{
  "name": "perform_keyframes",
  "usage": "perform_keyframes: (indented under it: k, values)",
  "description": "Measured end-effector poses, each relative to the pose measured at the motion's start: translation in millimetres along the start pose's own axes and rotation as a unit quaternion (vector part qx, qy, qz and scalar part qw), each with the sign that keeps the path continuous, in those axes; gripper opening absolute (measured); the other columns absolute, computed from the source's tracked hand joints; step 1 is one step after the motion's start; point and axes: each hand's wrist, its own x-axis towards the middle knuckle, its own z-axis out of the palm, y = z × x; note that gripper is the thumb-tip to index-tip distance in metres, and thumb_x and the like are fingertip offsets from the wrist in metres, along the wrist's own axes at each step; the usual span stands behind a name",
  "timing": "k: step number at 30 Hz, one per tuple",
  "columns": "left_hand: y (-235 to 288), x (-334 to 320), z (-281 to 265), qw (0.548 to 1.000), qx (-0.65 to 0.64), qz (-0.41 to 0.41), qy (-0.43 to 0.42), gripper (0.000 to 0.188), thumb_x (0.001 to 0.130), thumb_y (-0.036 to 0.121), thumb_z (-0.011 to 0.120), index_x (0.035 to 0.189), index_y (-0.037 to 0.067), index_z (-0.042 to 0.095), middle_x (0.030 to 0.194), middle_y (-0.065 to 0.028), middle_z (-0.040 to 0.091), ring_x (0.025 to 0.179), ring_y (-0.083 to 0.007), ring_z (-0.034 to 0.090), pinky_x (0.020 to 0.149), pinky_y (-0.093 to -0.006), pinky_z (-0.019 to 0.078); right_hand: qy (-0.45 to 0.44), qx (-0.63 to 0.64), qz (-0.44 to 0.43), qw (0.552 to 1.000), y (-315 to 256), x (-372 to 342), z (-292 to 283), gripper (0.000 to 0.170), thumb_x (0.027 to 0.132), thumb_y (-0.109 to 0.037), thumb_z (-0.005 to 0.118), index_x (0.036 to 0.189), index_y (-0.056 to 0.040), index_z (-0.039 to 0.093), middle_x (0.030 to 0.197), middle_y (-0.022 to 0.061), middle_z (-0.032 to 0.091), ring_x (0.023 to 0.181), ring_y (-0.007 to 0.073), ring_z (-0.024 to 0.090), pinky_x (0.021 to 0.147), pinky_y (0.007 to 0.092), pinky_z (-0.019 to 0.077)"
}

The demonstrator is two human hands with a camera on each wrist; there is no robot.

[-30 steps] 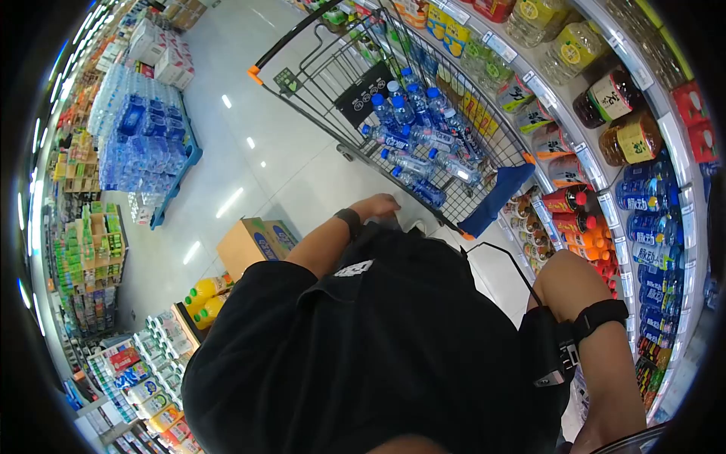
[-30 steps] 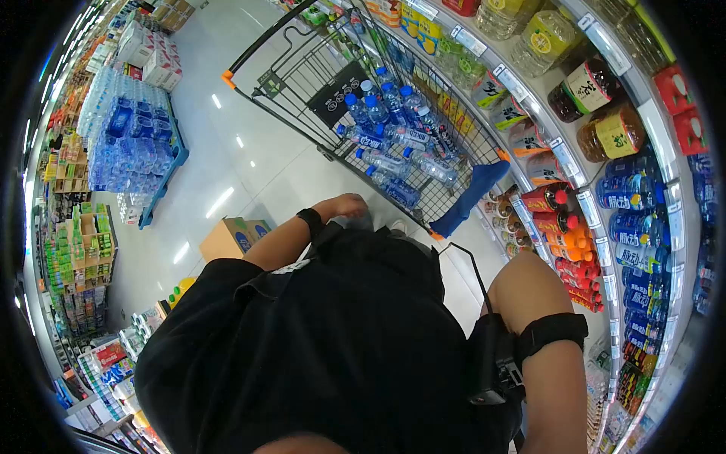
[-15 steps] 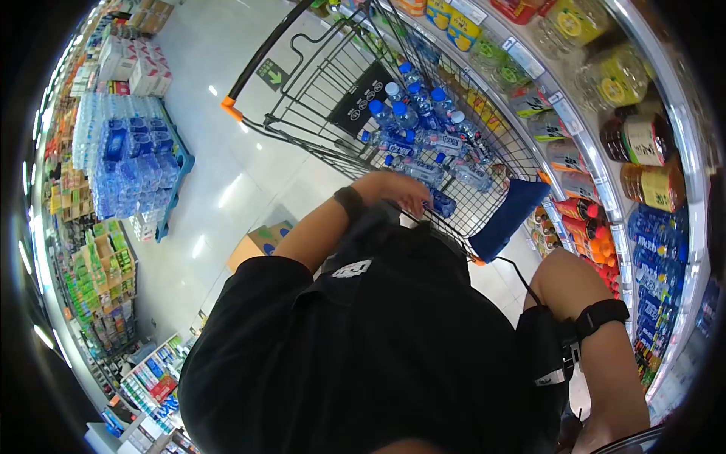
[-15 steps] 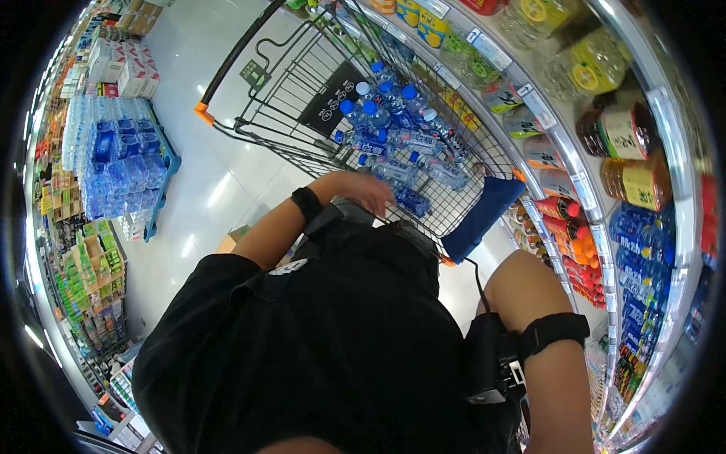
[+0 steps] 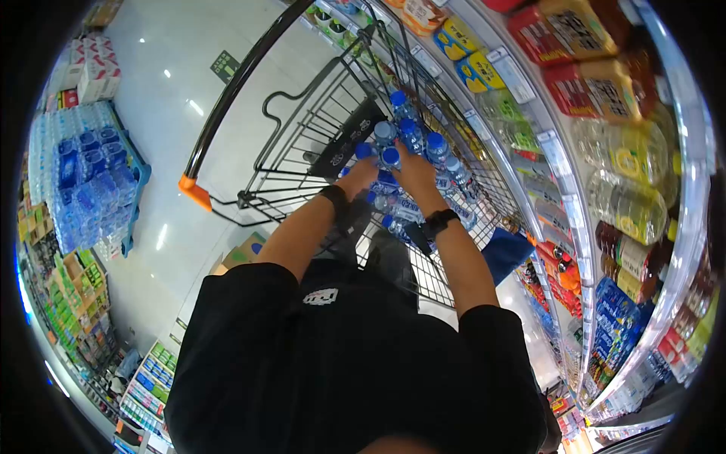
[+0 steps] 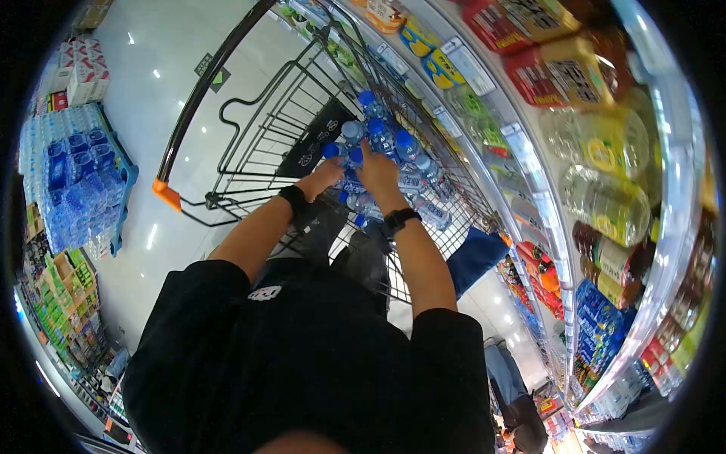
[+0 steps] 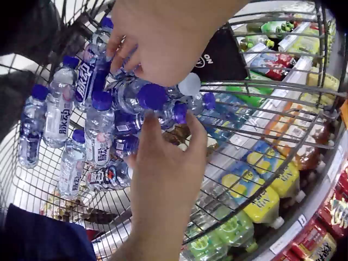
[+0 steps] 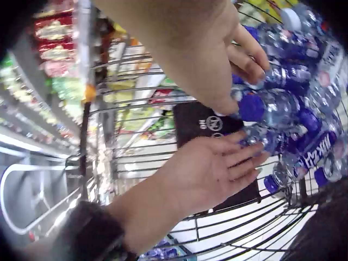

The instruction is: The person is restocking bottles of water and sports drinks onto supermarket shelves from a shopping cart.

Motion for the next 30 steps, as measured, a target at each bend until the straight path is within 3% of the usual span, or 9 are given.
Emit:
perform_keyframes:
  k: [2, 4, 6, 12, 18, 23, 27, 29, 30]
  values:
    - [-1, 23, 51, 0.99, -0.113, -0.036, 0.082, 0.027, 0.076, 0.013, 0.053, 0.1, 0.003, 0.059, 0.092, -0.0185, 0.062, 0.085, -0.0269, 0.061, 0.073, -0.0376, 0.0496, -0.022, 0.006, 0.013, 1.0, 0, 18, 16, 0.066, 0.069, -0.027, 0.068, 0.128, -0.0197, 0.038, 0.087, 0.0205, 0.061, 0.078, 0.0359, 0.061, 0.064, 0.0449, 0.0493]
    - [54, -9, -59, 0.823, -0.484, -0.292, 0.053, 0.032, 0.075, 0.012, 0.051, 0.104, 0.001, 0.058, 0.097, -0.0228, 0.06, 0.09, -0.0343, 0.059, 0.074, -0.0424, 0.0488, -0.024, 0.019, 0.021, 0.999, 1, 29, 35, 0.064, 0.069, -0.026, 0.068, 0.126, -0.0194, 0.041, 0.087, 0.0206, 0.061, 0.079, 0.0363, 0.061, 0.065, 0.0449, 0.0491]
    - [28, 3, 5, 0.942, -0.272, -0.096, 0.173, 0.037, 0.077, 0.012, 0.048, 0.112, 0.002, 0.053, 0.096, -0.0237, 0.06, 0.089, -0.0364, 0.058, 0.074, -0.0435, 0.0482, -0.007, 0.034, 0.017, 0.999, 5, 34, 55, 0.059, 0.068, -0.026, 0.069, 0.122, -0.0184, 0.045, 0.087, 0.0206, 0.061, 0.08, 0.0365, 0.061, 0.067, 0.0449, 0.0489]
    - [42, -25, -45, 0.817, -0.514, -0.232, 0.123, 0.059, 0.073, 0.012, 0.051, 0.13, 0.007, 0.038, 0.107, -0.0238, 0.056, 0.089, -0.039, 0.058, 0.078, -0.0423, 0.0466, 0.031, 0.097, 0.047, 0.994, 12, 28, 61, 0.044, 0.065, -0.021, 0.069, 0.106, -0.0166, 0.054, 0.084, 0.017, 0.062, 0.078, 0.0345, 0.061, 0.067, 0.0429, 0.0485]
    - [66, -63, -102, 0.92, -0.326, -0.114, 0.184, 0.084, 0.062, 0.014, 0.066, 0.135, 0.009, 0.026, 0.12, -0.0193, 0.05, 0.105, -0.0345, 0.052, 0.083, -0.0415, 0.0451, 0.034, 0.226, -0.038, 0.973, 15, -21, -9, 0.039, 0.061, -0.021, 0.07, 0.098, -0.0169, 0.058, 0.08, 0.0106, 0.063, 0.073, 0.0305, 0.061, 0.065, 0.0394, 0.0479]
    - [119, -89, -180, 0.896, -0.273, 0.013, 0.35, 0.081, 0.052, 0.019, 0.078, 0.123, 0.011, 0.041, 0.124, -0.012, 0.049, 0.115, -0.0287, 0.047, 0.101, -0.0459, 0.0242, 0.115, 0.249, -0.135, 0.952, -29, -104, -123, 0.034, 0.062, -0.012, 0.071, 0.094, -0.0114, 0.06, 0.081, 0.0092, 0.064, 0.065, 0.0234, 0.061, 0.061, 0.0329, 0.0484]
    - [179, -148, -251, 0.852, -0.34, 0.082, 0.389, 0.071, 0.05, 0.013, 0.08, 0.113, 0.006, 0.048, 0.112, -0.0094, 0.057, 0.107, -0.0217, 0.054, 0.096, -0.0423, 0.0335, 0.17, 0.654, -0.161, 0.72, -43, -184, -148, 0.048, 0.067, 0.003, 0.063, 0.113, -0.0052, 0.05, 0.096, 0.0118, 0.06, 0.077, 0.0189, 0.06, 0.073, 0.0368, 0.0502]
    - [200, -171, -254, 0.776, -0.527, 0.109, 0.329, 0.072, 0.05, 0.01, 0.081, 0.114, 0.004, 0.047, 0.108, -0.0095, 0.058, 0.101, -0.0183, 0.056, 0.09, -0.0385, 0.0415, 0.153, 0.839, -0.216, 0.475, -56, -218, -152, 0.059, 0.069, 0.012, 0.058, 0.123, -0.0031, 0.042, 0.103, 0.0131, 0.056, 0.088, 0.0203, 0.059, 0.081, 0.0401, 0.0492]
    - [220, -186, -256, 0.683, -0.62, 0.184, 0.34, 0.075, 0.05, 0.005, 0.08, 0.116, 0.003, 0.045, 0.106, -0.0099, 0.057, 0.097, -0.0166, 0.056, 0.082, -0.0328, 0.0473, 0.146, 0.839, -0.224, 0.474, -58, -240, -151, 0.067, 0.067, 0.017, 0.055, 0.127, -0.0041, 0.034, 0.104, 0.0165, 0.055, 0.097, 0.0236, 0.057, 0.088, 0.0407, 0.0464]
